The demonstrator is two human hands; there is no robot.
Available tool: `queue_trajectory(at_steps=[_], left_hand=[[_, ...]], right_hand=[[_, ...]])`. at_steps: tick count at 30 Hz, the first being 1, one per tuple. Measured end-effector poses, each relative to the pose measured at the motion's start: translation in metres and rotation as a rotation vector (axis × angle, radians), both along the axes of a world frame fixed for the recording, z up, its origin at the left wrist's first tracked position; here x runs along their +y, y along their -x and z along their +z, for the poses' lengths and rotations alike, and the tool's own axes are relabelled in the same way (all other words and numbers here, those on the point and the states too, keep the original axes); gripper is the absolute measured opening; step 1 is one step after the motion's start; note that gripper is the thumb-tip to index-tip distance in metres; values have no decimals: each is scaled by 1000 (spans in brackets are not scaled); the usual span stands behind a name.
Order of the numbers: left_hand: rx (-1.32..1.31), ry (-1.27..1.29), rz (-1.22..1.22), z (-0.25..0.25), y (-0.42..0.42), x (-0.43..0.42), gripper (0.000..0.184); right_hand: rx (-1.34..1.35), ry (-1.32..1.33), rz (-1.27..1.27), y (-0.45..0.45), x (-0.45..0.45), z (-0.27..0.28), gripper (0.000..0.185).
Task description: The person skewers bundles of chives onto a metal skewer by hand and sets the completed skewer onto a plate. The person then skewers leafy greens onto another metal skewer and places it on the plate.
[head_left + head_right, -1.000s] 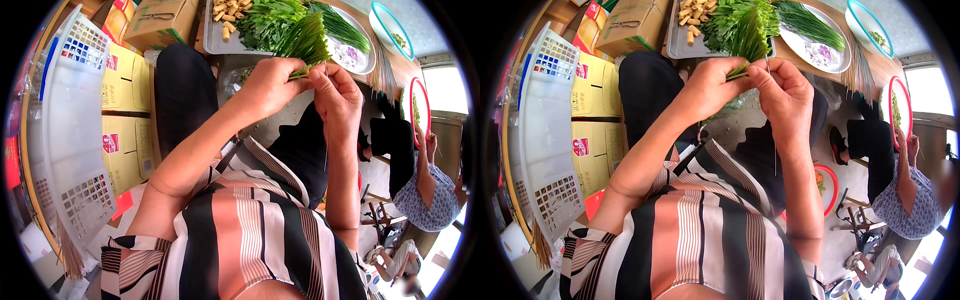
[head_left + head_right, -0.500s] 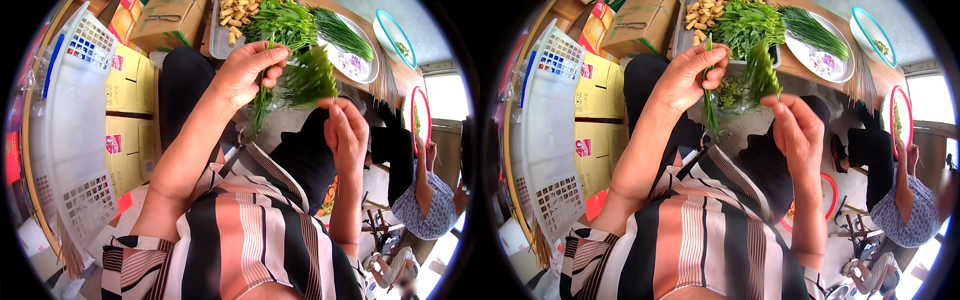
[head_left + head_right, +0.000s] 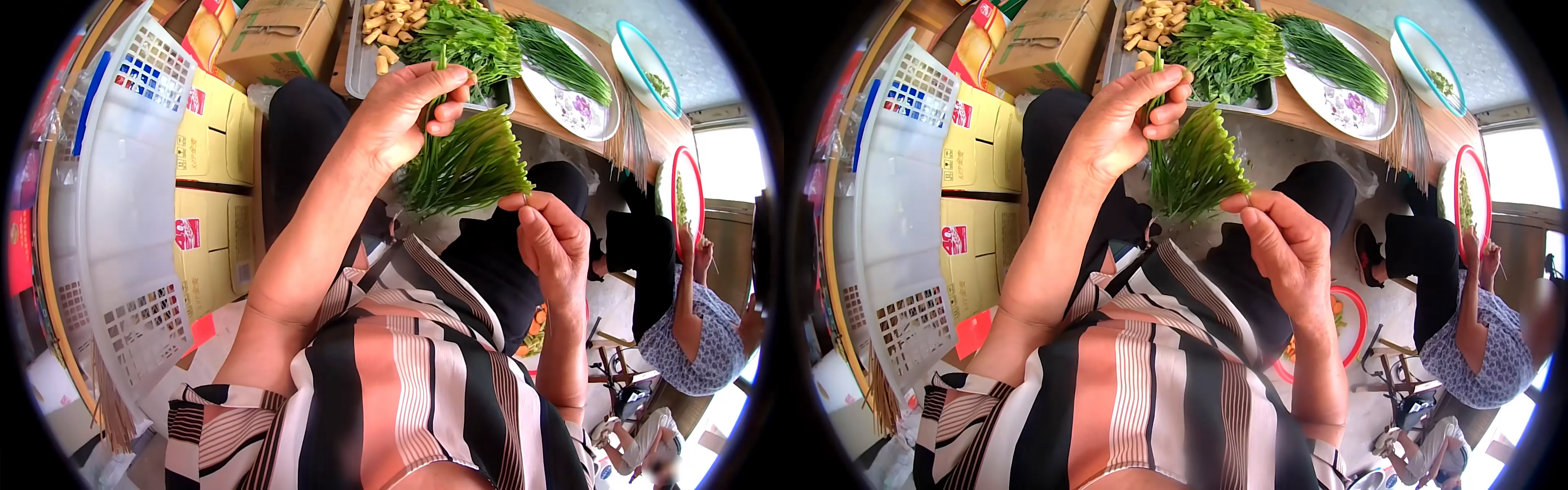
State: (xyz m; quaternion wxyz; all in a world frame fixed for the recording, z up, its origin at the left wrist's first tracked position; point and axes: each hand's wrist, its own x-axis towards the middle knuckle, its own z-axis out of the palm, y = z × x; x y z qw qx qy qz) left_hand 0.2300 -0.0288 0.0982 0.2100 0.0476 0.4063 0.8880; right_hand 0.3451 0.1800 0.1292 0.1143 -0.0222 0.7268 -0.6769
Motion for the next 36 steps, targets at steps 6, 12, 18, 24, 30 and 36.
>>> queue_trajectory(at_steps=[6, 12, 18, 24, 30, 36], left_hand=[[0, 17, 26, 1, -1, -2, 19], [4, 31, 21, 2, -1, -2, 19], [-2, 41, 30, 4, -2, -1, 19], [7, 19, 20, 2, 0, 0, 19], [-2, 27, 12, 3, -1, 1, 18], [22, 39, 13, 5, -2, 1, 18]], right_hand=[[-5, -18, 0, 1, 0, -1, 22], [-13, -16, 2, 2, 0, -3, 23], [-14, -4, 4, 2, 1, -2, 23], [-13, 3, 8, 1, 2, -3, 23], [-12, 0, 2, 2, 2, -3, 23], [-11, 6, -3, 2, 2, -3, 23]])
